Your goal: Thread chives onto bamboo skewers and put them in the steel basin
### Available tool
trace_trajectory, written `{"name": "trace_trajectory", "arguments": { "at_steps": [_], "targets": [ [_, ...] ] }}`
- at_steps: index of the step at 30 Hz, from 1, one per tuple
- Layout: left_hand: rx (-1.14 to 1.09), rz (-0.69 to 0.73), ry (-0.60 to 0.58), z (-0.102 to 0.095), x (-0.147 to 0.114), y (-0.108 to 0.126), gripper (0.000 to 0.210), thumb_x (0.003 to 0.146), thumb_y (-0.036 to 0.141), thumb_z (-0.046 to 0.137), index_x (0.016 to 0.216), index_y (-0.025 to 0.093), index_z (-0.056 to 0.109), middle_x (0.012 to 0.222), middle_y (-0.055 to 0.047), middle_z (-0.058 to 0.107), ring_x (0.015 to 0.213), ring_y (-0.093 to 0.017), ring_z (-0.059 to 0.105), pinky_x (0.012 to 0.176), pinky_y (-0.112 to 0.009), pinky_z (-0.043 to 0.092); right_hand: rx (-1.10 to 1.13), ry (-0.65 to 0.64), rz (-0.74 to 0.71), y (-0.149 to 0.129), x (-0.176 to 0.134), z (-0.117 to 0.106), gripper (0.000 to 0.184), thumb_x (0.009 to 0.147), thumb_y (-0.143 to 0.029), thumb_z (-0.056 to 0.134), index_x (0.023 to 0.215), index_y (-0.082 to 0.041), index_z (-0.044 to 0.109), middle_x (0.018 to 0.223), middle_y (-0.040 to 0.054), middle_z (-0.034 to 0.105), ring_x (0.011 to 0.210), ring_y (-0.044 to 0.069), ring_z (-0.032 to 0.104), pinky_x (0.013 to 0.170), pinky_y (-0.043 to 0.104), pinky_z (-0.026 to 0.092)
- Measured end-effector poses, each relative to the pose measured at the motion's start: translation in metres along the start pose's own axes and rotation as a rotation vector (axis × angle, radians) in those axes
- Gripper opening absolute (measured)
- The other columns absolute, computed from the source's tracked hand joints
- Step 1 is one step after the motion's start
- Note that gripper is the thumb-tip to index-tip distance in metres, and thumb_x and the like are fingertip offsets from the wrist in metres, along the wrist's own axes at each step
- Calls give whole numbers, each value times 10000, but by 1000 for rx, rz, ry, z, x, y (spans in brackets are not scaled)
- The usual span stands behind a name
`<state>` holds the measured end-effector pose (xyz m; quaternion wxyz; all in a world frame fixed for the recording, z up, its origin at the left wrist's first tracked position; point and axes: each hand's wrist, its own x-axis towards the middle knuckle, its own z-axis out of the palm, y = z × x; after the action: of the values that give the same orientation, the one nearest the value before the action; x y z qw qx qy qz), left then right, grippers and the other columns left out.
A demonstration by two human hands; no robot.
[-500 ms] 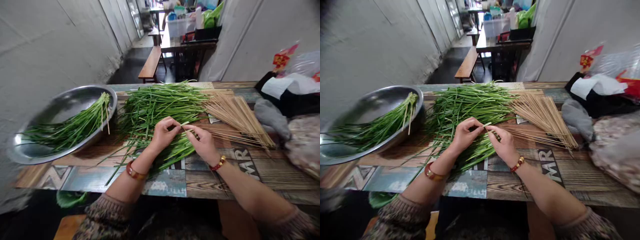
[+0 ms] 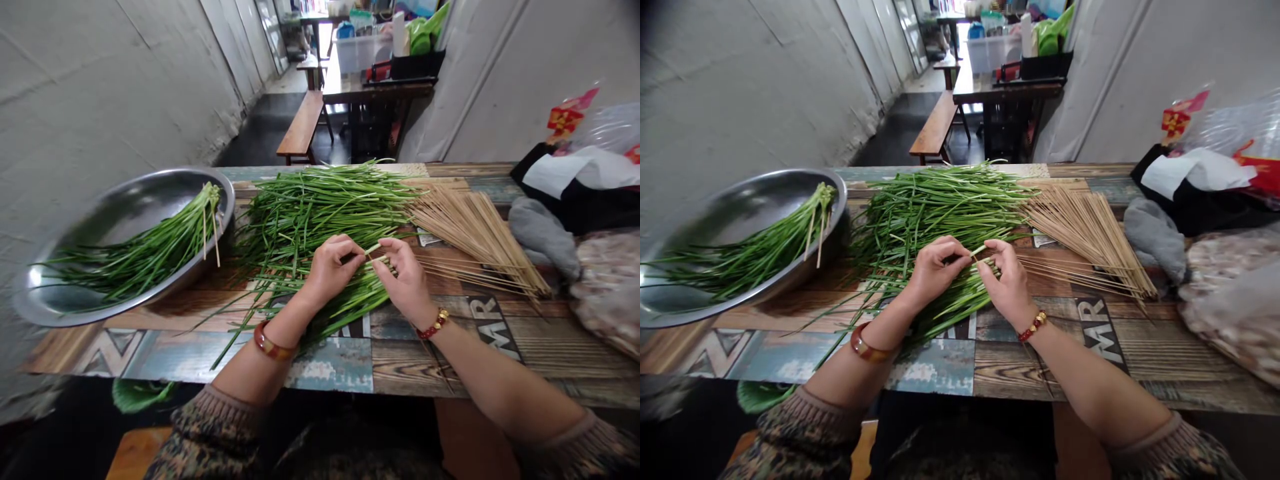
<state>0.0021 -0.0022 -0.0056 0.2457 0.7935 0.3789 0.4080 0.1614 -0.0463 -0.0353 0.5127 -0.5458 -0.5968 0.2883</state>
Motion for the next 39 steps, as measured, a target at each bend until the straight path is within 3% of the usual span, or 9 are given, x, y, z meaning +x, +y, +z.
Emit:
{"name": "trace_trajectory", "arguments": {
  "at_steps": [7,11,14,19,24,27,30,33,39],
  "targets": [
    [-58,-67,-110,-3,1,1,125,843,161,583,820,145,704,795,-46,660,774,-141,600,736,-256,443,-43,-54,-37,-1,3,-4,211,865,-275,539,1059,-205,584,912,34,650,752,158,585,710,288,473],
    [-64,-132,-130,-8,1,5,192,883,240,545,936,143,703,883,-70,682,845,-163,613,792,-272,444,-64,-40,-55,-6,2,-2,192,877,-297,539,1043,-212,584,960,39,669,807,168,612,735,287,478],
    [-9,-114,-219,-10,1,6,260,911,305,506,1017,157,692,887,-70,674,843,-172,598,771,-271,429,-54,-60,-93,-10,3,1,201,894,-287,518,1074,-218,575,986,42,687,866,172,641,762,284,490],
    [55,-105,-268,-8,-1,3,324,936,336,438,825,138,669,747,-40,635,719,-146,549,664,-243,369,-48,-28,-144,-9,4,5,219,905,-287,505,1099,-211,573,1007,49,692,881,168,655,780,282,502],
    [40,-130,-298,-7,-1,4,409,924,339,432,583,131,522,563,22,452,585,-100,412,574,-228,282,-66,-3,-148,-7,3,8,159,898,-276,507,1016,-206,586,948,46,695,858,168,654,758,277,496],
    [-52,-168,-337,-9,0,5,391,915,357,435,616,126,534,586,28,451,600,-95,402,579,-221,291,-70,-13,-127,-8,4,6,141,892,-294,513,958,-201,595,902,42,689,829,169,645,747,279,486],
    [-148,-196,-376,-13,1,6,304,880,366,492,746,118,607,683,13,536,663,-107,452,633,-221,341,-9,-83,-80,-11,7,0,230,889,-345,523,1043,-195,604,916,41,676,784,164,625,706,277,484],
    [-232,-267,-332,-16,3,6,311,838,388,540,685,122,591,645,16,513,631,-104,439,608,-219,344,89,-126,-10,-10,10,-9,351,944,-403,424,1181,-200,584,838,26,654,696,153,588,634,269,473],
    [-345,-367,-212,-20,5,5,337,800,400,591,605,134,524,595,29,442,592,-86,387,562,-208,307,164,-94,68,-2,12,-16,426,963,-496,347,1002,-179,629,840,51,648,717,158,607,629,269,492]
  ]
}}
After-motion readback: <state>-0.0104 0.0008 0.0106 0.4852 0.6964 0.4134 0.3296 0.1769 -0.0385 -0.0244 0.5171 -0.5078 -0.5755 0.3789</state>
